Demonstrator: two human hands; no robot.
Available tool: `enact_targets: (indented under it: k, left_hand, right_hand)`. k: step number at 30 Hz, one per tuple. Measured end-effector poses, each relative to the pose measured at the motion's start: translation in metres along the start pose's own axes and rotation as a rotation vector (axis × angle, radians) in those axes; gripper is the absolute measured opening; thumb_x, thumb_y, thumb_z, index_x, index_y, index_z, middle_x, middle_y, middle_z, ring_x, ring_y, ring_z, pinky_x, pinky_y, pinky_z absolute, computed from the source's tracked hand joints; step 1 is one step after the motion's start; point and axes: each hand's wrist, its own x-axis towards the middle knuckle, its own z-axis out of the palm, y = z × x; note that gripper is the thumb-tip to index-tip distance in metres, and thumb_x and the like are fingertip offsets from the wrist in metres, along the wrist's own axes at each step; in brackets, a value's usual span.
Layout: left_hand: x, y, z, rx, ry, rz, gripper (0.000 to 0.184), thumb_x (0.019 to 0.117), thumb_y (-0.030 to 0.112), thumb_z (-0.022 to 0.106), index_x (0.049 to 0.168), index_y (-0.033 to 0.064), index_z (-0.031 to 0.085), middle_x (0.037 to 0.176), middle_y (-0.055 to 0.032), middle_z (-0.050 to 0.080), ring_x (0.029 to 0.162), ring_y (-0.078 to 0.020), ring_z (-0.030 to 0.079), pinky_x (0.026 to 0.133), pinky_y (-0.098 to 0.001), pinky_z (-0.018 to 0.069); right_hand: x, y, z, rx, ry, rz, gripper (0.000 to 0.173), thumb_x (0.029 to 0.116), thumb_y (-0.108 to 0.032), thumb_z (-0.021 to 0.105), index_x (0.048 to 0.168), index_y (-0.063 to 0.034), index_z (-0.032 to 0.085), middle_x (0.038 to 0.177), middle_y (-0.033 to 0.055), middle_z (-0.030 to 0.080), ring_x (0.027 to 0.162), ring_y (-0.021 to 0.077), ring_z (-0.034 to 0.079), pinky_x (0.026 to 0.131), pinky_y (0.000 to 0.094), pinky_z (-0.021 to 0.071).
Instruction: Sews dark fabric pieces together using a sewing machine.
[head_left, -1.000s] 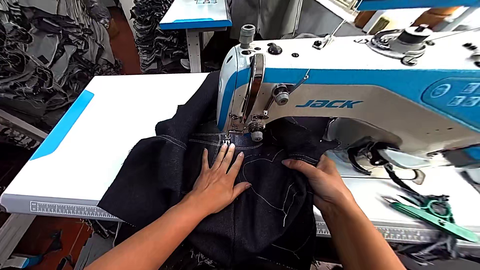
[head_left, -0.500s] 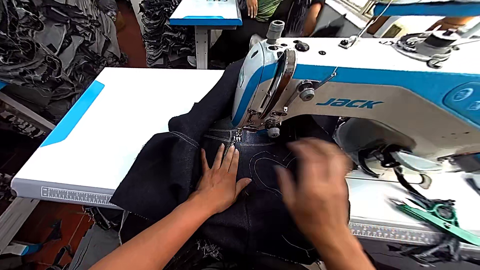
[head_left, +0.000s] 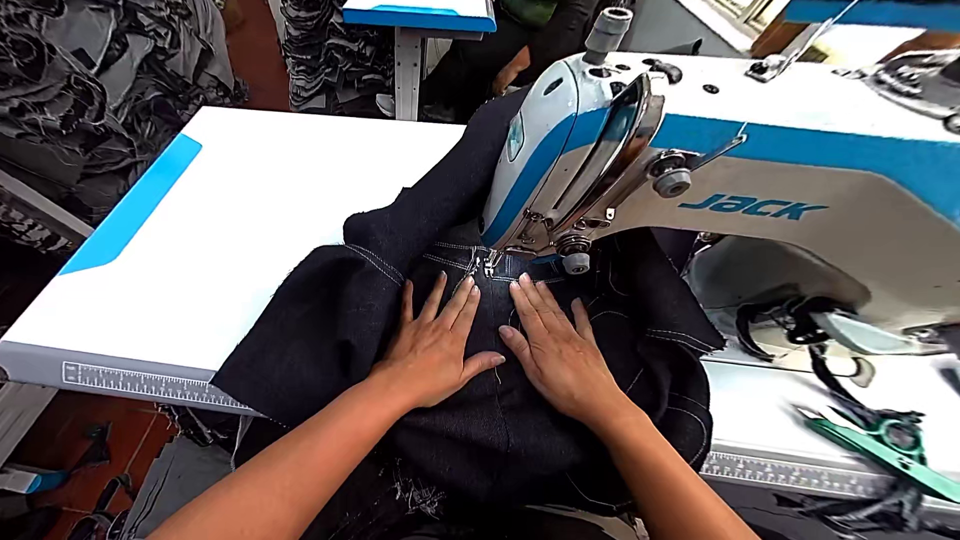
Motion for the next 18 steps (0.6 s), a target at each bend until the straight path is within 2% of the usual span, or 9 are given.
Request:
enact_targets:
  k: [3, 10, 14, 17, 18]
  left_hand:
    - [0.011, -0.007, -0.006, -0.013, -0.052, -0.002, 0.088, 0.101, 0.069, 0.035, 0.163, 0.0077, 0.026, 0.172, -0.0065, 0.021, 0.159, -0.0359, 0.008, 0.119, -0.0733, -0.001]
    - [0.022, -0.013, -0.007, -0.021, -0.071, -0.005, 0.089, 0.1, 0.07, 0.036, 0.163, 0.0083, 0.026, 0.172, -0.0056, 0.02, 0.16, -0.0351, 0.007, 0.12, -0.0727, -0.0013]
    - [0.054, -0.026, -0.014, -0.044, -0.118, -0.029, 0.092, 0.0984, 0.072, 0.037, 0.164, 0.0093, 0.024, 0.172, -0.006, 0.019, 0.16, -0.0342, 0.004, 0.119, -0.0725, -0.0047]
    - [0.075, -0.035, -0.02, -0.037, -0.149, -0.033, 0.091, 0.0978, 0.072, 0.04, 0.162, 0.0086, 0.029, 0.171, -0.0071, 0.021, 0.16, -0.0349, 0.003, 0.118, -0.073, -0.0059]
    - [0.079, -0.036, -0.022, -0.038, -0.16, -0.034, 0.091, 0.0977, 0.072, 0.04, 0.162, 0.0086, 0.029, 0.171, -0.0069, 0.021, 0.16, -0.0352, 0.002, 0.118, -0.0732, -0.0064]
  right_hand:
    - [0.011, 0.002, 0.002, -0.01, 0.004, 0.013, 0.066, 0.1102, -0.048, 0.026, 0.161, -0.0054, 0.033, 0.168, 0.0098, 0.032, 0.156, 0.0277, 0.028, 0.122, 0.0667, 0.0153]
    - [0.021, 0.008, 0.003, -0.008, -0.009, 0.026, 0.067, 0.1098, -0.05, 0.026, 0.16, -0.0055, 0.036, 0.165, 0.0113, 0.037, 0.154, 0.0292, 0.032, 0.122, 0.0662, 0.0162]
    - [0.053, 0.021, 0.004, 0.02, -0.046, 0.081, 0.065, 0.1098, -0.05, 0.028, 0.151, -0.0047, 0.05, 0.155, 0.0174, 0.05, 0.148, 0.0357, 0.041, 0.122, 0.0674, 0.0159]
    - [0.078, 0.033, 0.007, 0.051, -0.095, 0.134, 0.069, 0.1081, -0.055, 0.026, 0.137, -0.0046, 0.062, 0.145, 0.0192, 0.058, 0.146, 0.0362, 0.044, 0.124, 0.0644, 0.0128]
    - [0.082, 0.036, 0.009, 0.062, -0.098, 0.135, 0.069, 0.1078, -0.056, 0.027, 0.132, -0.0052, 0.065, 0.141, 0.0186, 0.061, 0.144, 0.0354, 0.046, 0.124, 0.063, 0.0143]
